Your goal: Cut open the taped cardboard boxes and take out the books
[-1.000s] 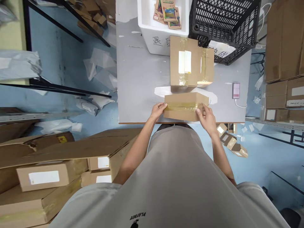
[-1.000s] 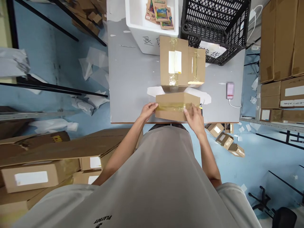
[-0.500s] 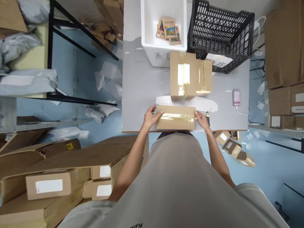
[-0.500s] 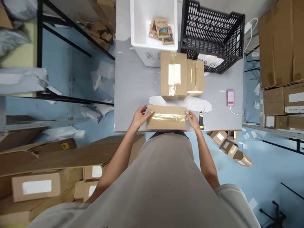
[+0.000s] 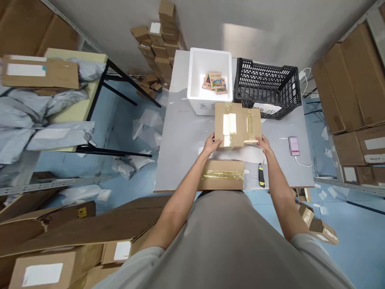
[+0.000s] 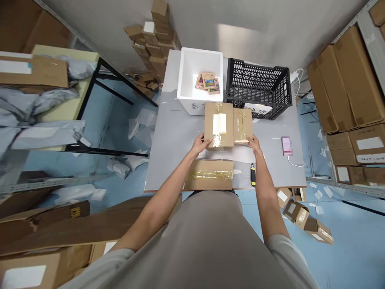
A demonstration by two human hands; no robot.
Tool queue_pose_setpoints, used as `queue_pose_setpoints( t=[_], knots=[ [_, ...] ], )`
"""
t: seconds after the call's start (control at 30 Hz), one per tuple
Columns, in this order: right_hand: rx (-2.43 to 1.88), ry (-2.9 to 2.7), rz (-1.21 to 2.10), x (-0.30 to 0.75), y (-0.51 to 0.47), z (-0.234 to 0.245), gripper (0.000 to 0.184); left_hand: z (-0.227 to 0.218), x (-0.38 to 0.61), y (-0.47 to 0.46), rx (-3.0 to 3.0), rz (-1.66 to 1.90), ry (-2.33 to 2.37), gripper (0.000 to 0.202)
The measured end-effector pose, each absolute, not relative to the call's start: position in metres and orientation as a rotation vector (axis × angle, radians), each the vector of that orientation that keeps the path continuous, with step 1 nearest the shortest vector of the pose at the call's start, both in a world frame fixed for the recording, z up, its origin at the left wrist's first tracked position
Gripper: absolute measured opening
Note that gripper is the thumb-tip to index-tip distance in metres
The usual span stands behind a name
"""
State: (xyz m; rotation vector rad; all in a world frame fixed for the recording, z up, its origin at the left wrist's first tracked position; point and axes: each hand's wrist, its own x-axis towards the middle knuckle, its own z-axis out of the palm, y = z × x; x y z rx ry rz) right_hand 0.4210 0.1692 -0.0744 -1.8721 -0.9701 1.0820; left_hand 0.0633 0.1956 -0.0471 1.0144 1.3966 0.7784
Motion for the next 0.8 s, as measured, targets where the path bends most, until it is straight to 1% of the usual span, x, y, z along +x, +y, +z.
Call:
queue_pose_setpoints(
  t=[0.1, 0.27, 0.43, 0.53, 0.63, 0.7, 0.8],
  knots=[
    [-1.866, -0.931, 1.153, 0.404, 0.157, -0.074, 0.067, -0.051, 0.043, 0.184, 1.051, 0.798, 1.387, 0.083],
    [-1.778, -0.973, 1.243, 0.35, 0.152, -0.081, 0.072, -0.056, -0.021, 0.165, 0.976, 0.825, 1.464, 0.08],
    [-1.694, -1.075, 1.345, 0.285, 0.176, -0.086, 0.075, -0.053, -0.082, 0.172, 0.885, 0.9, 1.604, 0.067],
    [-1.614, -1.135, 1.406, 0.26, 0.192, -0.084, 0.078, -0.051, -0.101, 0.183, 0.825, 0.963, 1.594, 0.078],
    [-1.539, -1.198, 1.442, 0.259, 0.198, -0.079, 0.081, -0.053, -0.103, 0.184, 0.756, 1.053, 1.529, 0.089],
    [-1.607, -1.17, 1.444, 0.274, 0.189, -0.076, 0.084, -0.059, -0.099, 0.171, 0.698, 1.083, 1.579, 0.091],
    [-1.851, -1.029, 1.341, 0.314, 0.142, -0.071, 0.087, -0.073, -0.091, 0.126, 0.585, 1.035, 1.821, 0.09]
  ],
)
